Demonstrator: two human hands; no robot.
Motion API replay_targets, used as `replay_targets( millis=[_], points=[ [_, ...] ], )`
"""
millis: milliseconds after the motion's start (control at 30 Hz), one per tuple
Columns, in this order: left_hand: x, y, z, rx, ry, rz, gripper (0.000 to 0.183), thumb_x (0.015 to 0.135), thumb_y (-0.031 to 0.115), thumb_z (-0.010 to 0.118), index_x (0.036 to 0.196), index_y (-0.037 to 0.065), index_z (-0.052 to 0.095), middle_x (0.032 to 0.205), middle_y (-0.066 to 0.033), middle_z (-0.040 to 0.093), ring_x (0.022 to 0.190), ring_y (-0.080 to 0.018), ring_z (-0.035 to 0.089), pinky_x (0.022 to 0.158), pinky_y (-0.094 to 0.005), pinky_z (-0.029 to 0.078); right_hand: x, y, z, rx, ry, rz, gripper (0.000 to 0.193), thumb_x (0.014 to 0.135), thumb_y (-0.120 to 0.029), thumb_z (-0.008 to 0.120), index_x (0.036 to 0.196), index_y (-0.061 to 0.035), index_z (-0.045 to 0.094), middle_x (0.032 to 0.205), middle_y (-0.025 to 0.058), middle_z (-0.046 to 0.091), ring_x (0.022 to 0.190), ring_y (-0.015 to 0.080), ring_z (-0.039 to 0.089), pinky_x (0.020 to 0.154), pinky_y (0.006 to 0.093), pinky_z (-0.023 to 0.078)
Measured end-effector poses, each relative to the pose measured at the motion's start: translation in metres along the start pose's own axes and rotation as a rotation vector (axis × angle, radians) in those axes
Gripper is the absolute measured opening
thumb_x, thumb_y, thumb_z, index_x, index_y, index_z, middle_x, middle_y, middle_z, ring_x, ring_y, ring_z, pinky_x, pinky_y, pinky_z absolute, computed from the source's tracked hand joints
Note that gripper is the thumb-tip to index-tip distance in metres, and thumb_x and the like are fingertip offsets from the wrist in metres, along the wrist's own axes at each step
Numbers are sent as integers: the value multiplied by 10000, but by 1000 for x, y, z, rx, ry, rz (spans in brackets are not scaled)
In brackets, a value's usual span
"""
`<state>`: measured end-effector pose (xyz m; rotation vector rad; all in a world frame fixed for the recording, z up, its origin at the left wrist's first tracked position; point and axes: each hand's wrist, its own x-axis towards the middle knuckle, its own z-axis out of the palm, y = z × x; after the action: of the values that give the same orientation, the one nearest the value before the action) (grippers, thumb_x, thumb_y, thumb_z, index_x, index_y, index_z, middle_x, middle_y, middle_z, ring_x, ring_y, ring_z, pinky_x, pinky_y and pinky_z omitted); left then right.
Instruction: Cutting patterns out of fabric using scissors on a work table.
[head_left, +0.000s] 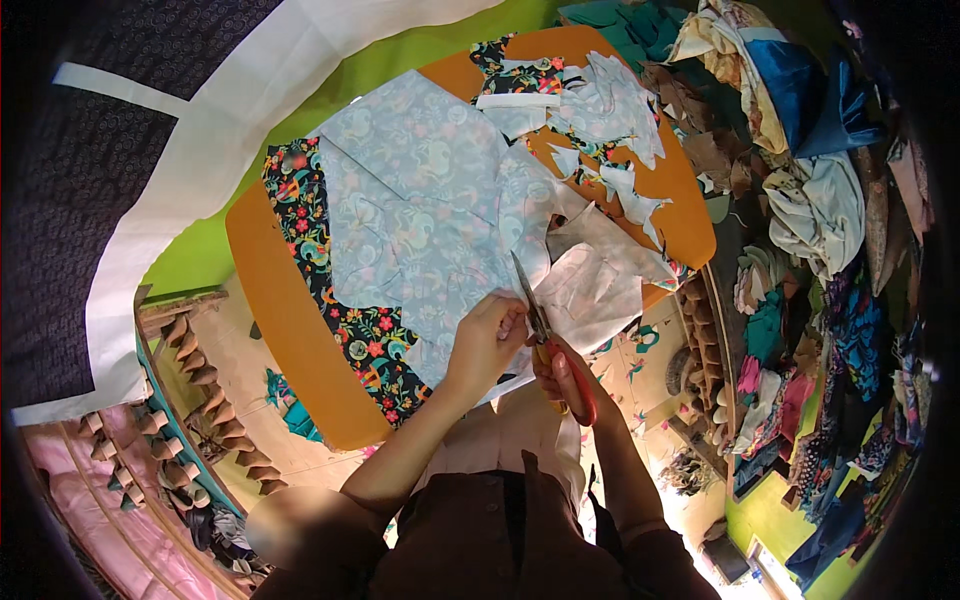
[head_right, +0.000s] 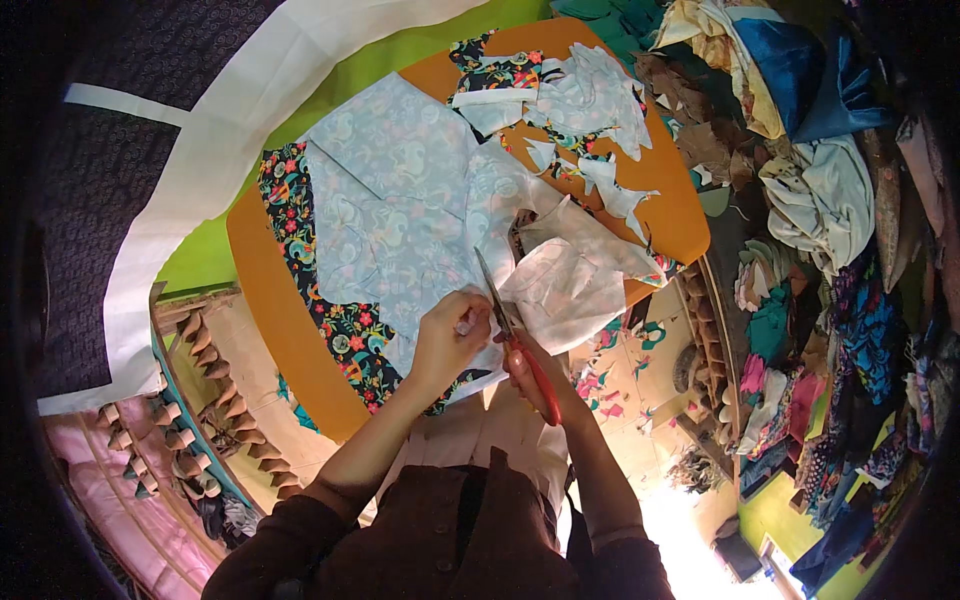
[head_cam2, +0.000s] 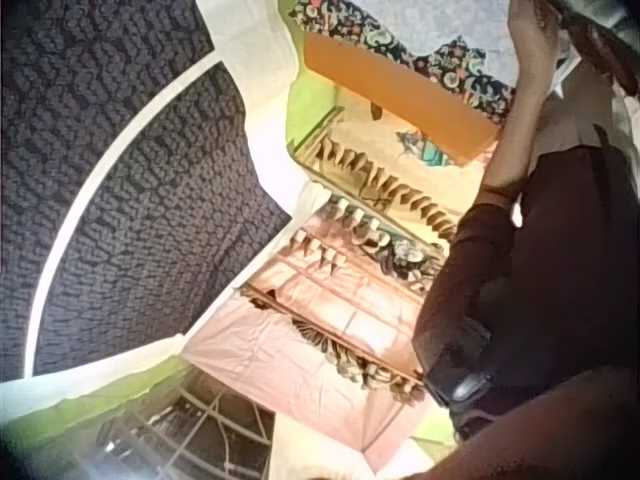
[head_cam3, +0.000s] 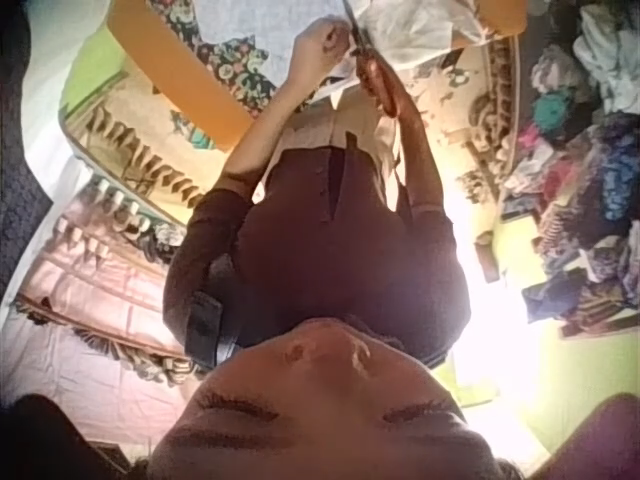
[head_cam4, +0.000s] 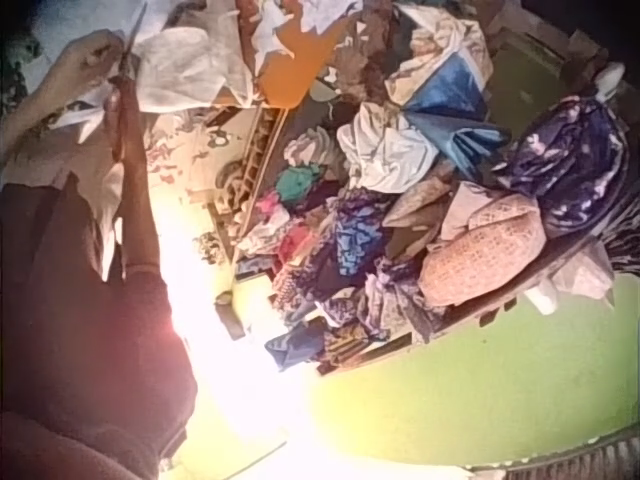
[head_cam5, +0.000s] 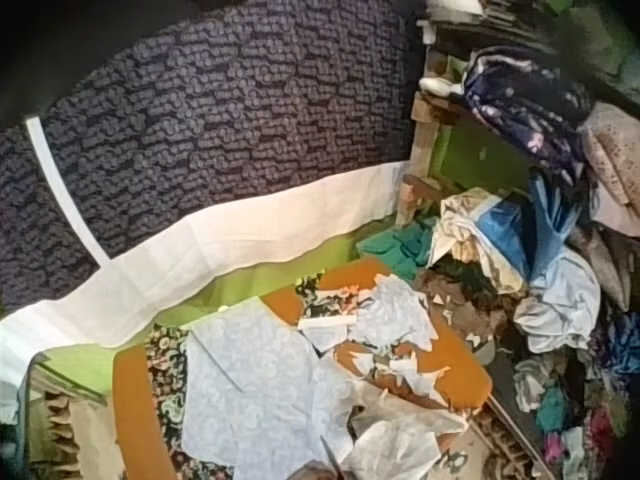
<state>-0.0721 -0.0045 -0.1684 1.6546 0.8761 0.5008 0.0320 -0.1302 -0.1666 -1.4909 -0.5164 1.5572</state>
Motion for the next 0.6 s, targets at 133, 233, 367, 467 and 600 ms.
replay_targets(
  millis=[133,233,367,467,600],
  points=[
    [0,-4,-2,33,11,39,127,683,-26,558,809,-13,558,701,-97,526,623,-174,515,591,-258,419,-1,-12,-3,-5,-19,63,633,804,-604,404,1099,-48,464,648,-25,413,525,50,394,440,190,330],
    [0,-5,-2,21,8,40,136,698,-18,585,828,-14,545,733,-103,542,629,-186,536,573,-273,431,-3,-16,-1,22,-56,32,717,763,-667,394,1110,-39,416,671,-42,318,520,22,276,432,162,222],
    [6,-7,1,-158,136,-179,135,768,52,603,871,-11,543,759,-76,572,648,-123,540,587,-230,435,-6,-13,-2,49,-63,41,713,769,-659,395,1121,-39,411,675,-43,319,522,22,275,435,160,223],
    [11,-19,6,-283,161,-276,174,790,85,610,914,-14,536,780,-71,587,659,-91,541,592,-205,437,-7,-11,0,76,-72,39,697,781,-645,394,1130,-41,410,677,-43,320,523,21,275,437,159,223],
    [13,-24,9,-361,174,-277,200,795,81,605,946,-29,534,773,-76,594,655,-76,540,587,-198,440,-5,-7,0,100,-77,65,667,797,-620,395,1149,-54,395,700,-36,328,533,22,283,451,158,237]
  ],
)
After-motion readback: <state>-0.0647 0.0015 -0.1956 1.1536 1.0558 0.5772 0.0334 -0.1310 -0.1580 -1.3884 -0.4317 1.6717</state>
